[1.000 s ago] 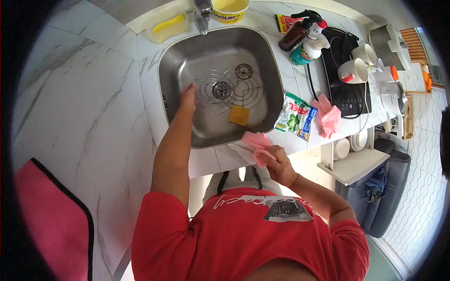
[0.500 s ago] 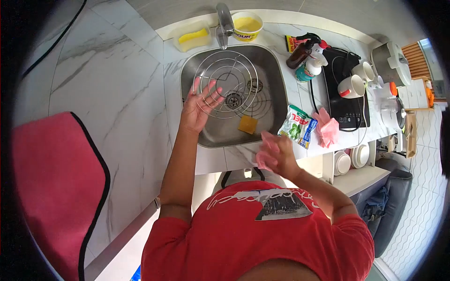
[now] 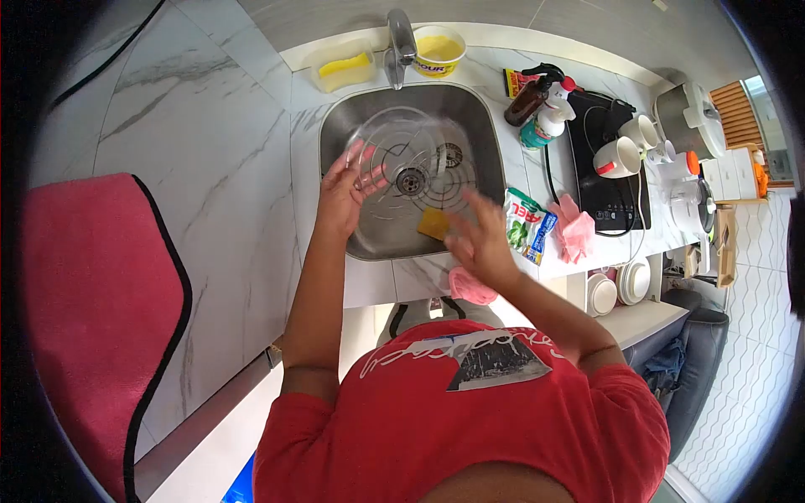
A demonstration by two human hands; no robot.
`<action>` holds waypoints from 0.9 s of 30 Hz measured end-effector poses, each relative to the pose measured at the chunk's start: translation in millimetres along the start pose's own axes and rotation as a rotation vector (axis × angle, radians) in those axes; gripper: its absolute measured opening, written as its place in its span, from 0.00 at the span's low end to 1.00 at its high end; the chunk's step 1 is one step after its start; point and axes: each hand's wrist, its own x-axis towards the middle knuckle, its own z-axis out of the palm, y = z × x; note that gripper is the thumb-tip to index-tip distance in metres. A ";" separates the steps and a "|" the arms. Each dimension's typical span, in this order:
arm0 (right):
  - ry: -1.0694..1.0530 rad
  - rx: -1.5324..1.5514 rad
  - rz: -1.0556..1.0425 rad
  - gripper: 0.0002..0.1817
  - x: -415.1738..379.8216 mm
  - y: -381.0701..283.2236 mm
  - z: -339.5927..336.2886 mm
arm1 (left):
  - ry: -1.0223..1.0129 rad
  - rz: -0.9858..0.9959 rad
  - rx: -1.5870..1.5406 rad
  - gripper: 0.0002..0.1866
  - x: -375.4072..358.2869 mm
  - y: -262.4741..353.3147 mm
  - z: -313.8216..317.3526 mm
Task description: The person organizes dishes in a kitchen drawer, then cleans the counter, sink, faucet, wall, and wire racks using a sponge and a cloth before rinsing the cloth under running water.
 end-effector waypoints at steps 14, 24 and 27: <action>0.243 0.423 -0.095 0.26 56.2 -24.3 -6.2 | 0.022 -0.035 0.152 0.20 1.5 -19.3 32.5; 0.548 0.594 0.187 0.23 147.1 26.4 30.6 | 0.092 0.119 0.076 0.23 -25.0 -4.9 60.5; 0.465 0.219 -0.165 0.25 128.9 -17.4 57.5 | 0.036 0.124 0.066 0.23 -19.6 -15.3 57.9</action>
